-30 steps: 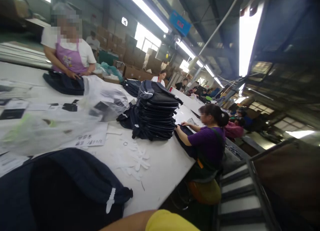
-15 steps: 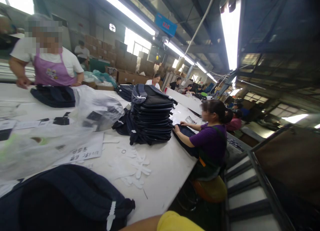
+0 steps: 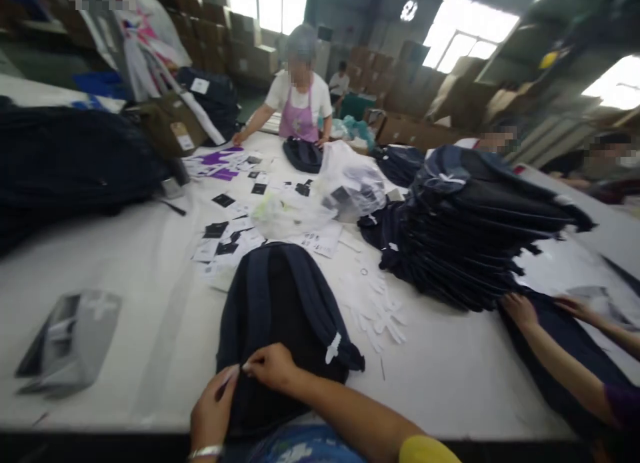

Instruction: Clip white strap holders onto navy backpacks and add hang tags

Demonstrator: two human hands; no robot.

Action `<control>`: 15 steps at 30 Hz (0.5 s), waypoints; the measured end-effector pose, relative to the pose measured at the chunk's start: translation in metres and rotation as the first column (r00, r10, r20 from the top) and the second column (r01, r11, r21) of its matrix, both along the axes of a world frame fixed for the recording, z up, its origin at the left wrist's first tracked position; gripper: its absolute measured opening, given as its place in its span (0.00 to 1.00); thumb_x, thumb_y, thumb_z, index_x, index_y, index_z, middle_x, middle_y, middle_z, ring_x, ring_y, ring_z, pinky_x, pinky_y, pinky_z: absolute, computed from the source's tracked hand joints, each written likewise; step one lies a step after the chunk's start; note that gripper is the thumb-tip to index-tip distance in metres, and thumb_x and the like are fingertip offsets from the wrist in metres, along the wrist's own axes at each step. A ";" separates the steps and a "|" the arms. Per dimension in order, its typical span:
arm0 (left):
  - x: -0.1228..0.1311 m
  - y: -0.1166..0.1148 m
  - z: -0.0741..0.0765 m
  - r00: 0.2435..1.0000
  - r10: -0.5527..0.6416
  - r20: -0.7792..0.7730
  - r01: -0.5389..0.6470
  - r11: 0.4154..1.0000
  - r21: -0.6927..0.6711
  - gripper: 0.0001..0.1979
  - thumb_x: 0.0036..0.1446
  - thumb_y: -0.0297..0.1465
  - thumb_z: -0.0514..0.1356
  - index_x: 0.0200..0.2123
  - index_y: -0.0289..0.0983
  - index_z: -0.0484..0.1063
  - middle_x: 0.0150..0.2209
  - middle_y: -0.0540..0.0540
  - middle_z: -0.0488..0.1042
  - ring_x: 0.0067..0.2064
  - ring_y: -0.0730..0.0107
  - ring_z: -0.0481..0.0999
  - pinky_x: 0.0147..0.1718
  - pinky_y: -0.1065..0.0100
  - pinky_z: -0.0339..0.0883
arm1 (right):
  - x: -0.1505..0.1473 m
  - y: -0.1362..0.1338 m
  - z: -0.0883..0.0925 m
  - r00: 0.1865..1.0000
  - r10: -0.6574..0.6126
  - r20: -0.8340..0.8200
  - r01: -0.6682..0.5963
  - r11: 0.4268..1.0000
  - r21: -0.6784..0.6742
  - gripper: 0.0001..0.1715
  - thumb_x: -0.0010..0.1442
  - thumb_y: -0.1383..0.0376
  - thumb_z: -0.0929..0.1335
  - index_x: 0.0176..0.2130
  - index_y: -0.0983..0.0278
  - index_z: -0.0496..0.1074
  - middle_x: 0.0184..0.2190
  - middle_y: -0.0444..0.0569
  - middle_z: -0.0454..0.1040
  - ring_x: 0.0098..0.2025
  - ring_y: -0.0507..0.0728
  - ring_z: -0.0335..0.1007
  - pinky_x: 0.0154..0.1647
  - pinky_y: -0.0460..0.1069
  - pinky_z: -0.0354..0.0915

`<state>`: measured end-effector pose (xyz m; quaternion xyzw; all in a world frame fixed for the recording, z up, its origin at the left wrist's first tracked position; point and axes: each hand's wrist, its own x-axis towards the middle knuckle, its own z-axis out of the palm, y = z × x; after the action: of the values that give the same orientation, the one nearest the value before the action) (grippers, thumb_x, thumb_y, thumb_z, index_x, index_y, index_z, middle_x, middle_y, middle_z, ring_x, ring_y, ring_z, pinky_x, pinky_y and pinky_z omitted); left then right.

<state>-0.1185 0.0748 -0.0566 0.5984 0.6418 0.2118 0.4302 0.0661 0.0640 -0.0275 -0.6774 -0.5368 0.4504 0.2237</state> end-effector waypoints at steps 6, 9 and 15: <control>0.018 -0.013 0.039 0.997 0.050 -0.059 -0.045 0.996 0.074 0.24 0.55 0.49 0.54 0.43 0.39 0.78 0.41 0.45 0.79 0.43 0.61 0.78 0.44 0.65 0.71 | -0.001 -0.003 -0.006 0.977 -0.121 -0.174 0.110 0.991 -0.071 0.09 0.56 0.60 0.71 0.35 0.62 0.79 0.29 0.45 0.78 0.31 0.52 0.73 0.31 0.43 0.62; 0.019 -0.018 0.045 0.996 0.062 -0.061 -0.061 0.998 0.031 0.23 0.57 0.48 0.54 0.44 0.39 0.77 0.38 0.46 0.81 0.39 0.63 0.80 0.38 0.69 0.72 | -0.003 -0.005 -0.008 0.928 -0.176 -0.328 0.142 0.982 -0.125 0.10 0.55 0.61 0.71 0.33 0.66 0.78 0.26 0.46 0.76 0.25 0.50 0.69 0.25 0.42 0.60; 0.020 -0.023 0.032 0.988 -0.019 -0.155 0.037 0.993 0.114 0.18 0.59 0.43 0.53 0.45 0.43 0.76 0.41 0.50 0.80 0.42 0.62 0.80 0.38 0.67 0.72 | -0.006 -0.009 -0.003 0.825 -0.218 -0.521 0.157 0.975 -0.159 0.14 0.51 0.59 0.73 0.32 0.69 0.76 0.24 0.46 0.74 0.22 0.48 0.64 0.22 0.41 0.59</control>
<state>-0.0985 0.0516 -0.0243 0.6462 0.6511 0.1960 0.3466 0.0601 0.0553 -0.0302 -0.5855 -0.3585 0.6257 0.3703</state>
